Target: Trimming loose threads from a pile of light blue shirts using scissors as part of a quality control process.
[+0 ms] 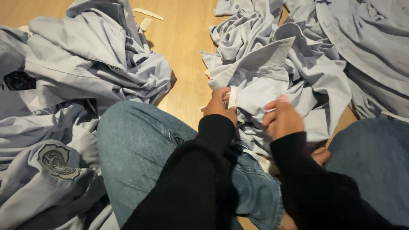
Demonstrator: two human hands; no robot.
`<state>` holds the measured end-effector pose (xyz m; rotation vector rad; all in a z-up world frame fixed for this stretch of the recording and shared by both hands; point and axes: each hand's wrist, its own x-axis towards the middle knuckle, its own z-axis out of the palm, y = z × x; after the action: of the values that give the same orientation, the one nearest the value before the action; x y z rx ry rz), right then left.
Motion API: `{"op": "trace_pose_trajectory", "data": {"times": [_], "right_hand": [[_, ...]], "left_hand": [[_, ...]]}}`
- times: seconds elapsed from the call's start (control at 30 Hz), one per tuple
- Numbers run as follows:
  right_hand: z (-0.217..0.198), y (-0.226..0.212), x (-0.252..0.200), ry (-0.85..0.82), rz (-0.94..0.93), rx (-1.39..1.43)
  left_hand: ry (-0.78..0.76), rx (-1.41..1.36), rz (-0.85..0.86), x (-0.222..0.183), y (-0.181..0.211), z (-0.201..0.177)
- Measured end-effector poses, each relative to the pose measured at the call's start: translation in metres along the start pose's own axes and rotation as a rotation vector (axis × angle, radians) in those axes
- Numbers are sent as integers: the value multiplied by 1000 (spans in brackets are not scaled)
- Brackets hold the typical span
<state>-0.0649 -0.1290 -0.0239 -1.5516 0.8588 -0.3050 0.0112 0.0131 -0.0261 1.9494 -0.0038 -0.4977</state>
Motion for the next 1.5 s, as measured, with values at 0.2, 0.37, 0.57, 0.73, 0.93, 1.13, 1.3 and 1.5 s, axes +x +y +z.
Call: {"op": "trace_pose_trajectory", "data": {"times": [0.2, 0.37, 0.57, 0.73, 0.93, 1.13, 1.3, 1.5], "right_hand": [[14, 7, -30, -185, 160, -91], [6, 23, -32, -325, 285, -44], [-14, 36, -21, -402, 314, -65], [-23, 50, -2, -475, 298, -46], [-20, 52, 1, -514, 255, -47], [-15, 51, 4, -624, 322, 31], [-8, 45, 3, -658, 385, 127], [-8, 70, 11, -780, 424, 224]], "left_hand": [[33, 7, -156, -15, 16, -18], [21, 89, -76, 5, -4, -6], [19, 50, -38, -5, 9, -10], [-27, 112, -39, -9, 17, -15], [-93, 107, -36, -3, 11, -9], [-84, 116, -19, -5, 7, -13], [-78, 49, -34, -1, 1, -5], [-41, 33, -45, -16, 8, -15]]}}
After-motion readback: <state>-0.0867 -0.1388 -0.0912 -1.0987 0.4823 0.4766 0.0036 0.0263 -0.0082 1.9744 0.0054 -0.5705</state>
